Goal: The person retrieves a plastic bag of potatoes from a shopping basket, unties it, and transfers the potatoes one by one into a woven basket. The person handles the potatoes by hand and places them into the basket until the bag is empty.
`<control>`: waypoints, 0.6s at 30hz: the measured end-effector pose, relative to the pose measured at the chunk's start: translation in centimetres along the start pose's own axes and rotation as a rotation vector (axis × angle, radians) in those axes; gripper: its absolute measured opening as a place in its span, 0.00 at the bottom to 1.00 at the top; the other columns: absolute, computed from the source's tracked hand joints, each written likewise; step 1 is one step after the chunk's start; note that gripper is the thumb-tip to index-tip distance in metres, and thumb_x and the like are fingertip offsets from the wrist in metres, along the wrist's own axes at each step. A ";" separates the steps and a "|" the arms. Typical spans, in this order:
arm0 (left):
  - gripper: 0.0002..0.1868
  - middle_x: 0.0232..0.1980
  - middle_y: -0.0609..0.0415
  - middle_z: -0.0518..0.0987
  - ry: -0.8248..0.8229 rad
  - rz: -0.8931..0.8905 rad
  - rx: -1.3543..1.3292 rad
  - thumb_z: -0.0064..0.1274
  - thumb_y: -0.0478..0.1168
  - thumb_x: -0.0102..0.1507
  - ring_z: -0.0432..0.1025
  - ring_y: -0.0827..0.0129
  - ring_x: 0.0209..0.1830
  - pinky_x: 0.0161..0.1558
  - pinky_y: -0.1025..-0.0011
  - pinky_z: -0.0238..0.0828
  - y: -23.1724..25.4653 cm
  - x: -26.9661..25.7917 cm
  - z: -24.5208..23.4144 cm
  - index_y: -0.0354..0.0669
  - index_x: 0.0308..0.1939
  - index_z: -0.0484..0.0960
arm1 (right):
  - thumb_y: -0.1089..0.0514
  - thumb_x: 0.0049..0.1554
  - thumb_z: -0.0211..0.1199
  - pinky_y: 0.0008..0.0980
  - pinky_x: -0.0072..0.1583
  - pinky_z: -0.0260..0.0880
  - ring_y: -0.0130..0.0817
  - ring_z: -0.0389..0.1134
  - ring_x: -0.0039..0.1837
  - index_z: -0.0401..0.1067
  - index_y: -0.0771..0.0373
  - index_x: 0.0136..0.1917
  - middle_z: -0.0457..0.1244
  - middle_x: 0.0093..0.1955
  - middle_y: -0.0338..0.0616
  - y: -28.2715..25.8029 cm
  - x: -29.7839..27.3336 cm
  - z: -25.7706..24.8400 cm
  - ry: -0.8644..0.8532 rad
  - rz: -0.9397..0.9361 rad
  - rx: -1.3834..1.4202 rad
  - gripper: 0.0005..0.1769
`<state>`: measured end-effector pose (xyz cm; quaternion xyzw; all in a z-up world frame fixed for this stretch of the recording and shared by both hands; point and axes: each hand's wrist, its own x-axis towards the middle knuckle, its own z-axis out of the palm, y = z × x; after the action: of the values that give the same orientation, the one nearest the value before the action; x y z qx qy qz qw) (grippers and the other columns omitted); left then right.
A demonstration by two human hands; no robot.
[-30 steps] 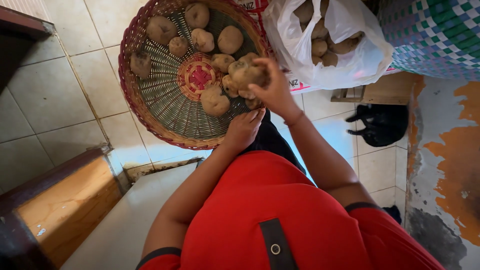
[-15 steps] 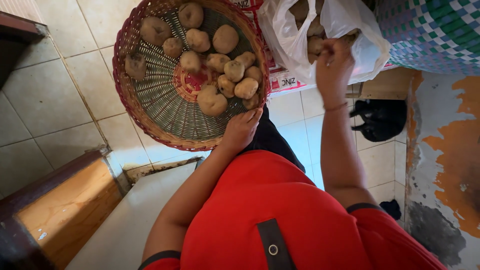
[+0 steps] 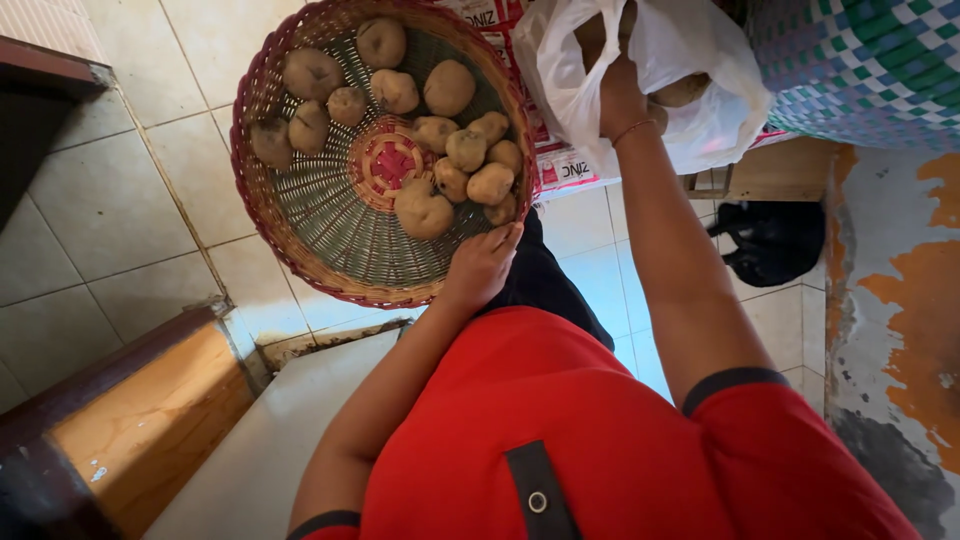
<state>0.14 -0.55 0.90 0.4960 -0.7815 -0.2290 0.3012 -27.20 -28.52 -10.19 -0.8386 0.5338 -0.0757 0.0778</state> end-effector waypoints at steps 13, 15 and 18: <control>0.27 0.58 0.50 0.79 -0.010 -0.007 -0.024 0.57 0.32 0.61 0.75 0.58 0.42 0.44 0.61 0.72 0.1 -0.2 0.2 0.36 0.65 0.76 | 0.57 0.70 0.48 0.60 0.56 0.66 0.75 0.64 0.59 0.58 0.67 0.73 0.61 0.64 0.71 -4.1 -3.2 -7.0 -0.160 0.459 0.141 0.21; 0.26 0.58 0.50 0.79 -0.006 0.000 -0.021 0.57 0.32 0.61 0.75 0.57 0.42 0.44 0.62 0.73 -0.2 0.0 0.2 0.36 0.65 0.76 | 0.53 0.74 0.48 0.58 0.59 0.65 0.77 0.62 0.59 0.61 0.62 0.74 0.61 0.63 0.72 -5.6 -3.3 -9.1 -0.074 0.491 0.228 0.19; 0.26 0.58 0.49 0.79 -0.002 0.010 -0.016 0.57 0.32 0.61 0.75 0.57 0.42 0.44 0.62 0.73 -0.2 -0.1 0.2 0.35 0.65 0.76 | 0.52 0.71 0.56 0.58 0.60 0.66 0.69 0.66 0.60 0.67 0.55 0.71 0.66 0.59 0.63 -7.3 -4.7 -12.7 -0.092 0.418 0.061 0.17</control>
<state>0.15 -0.49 0.58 0.4894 -0.7825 -0.2340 0.3057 -25.41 -21.90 3.56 -0.7094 0.6896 -0.0355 0.1412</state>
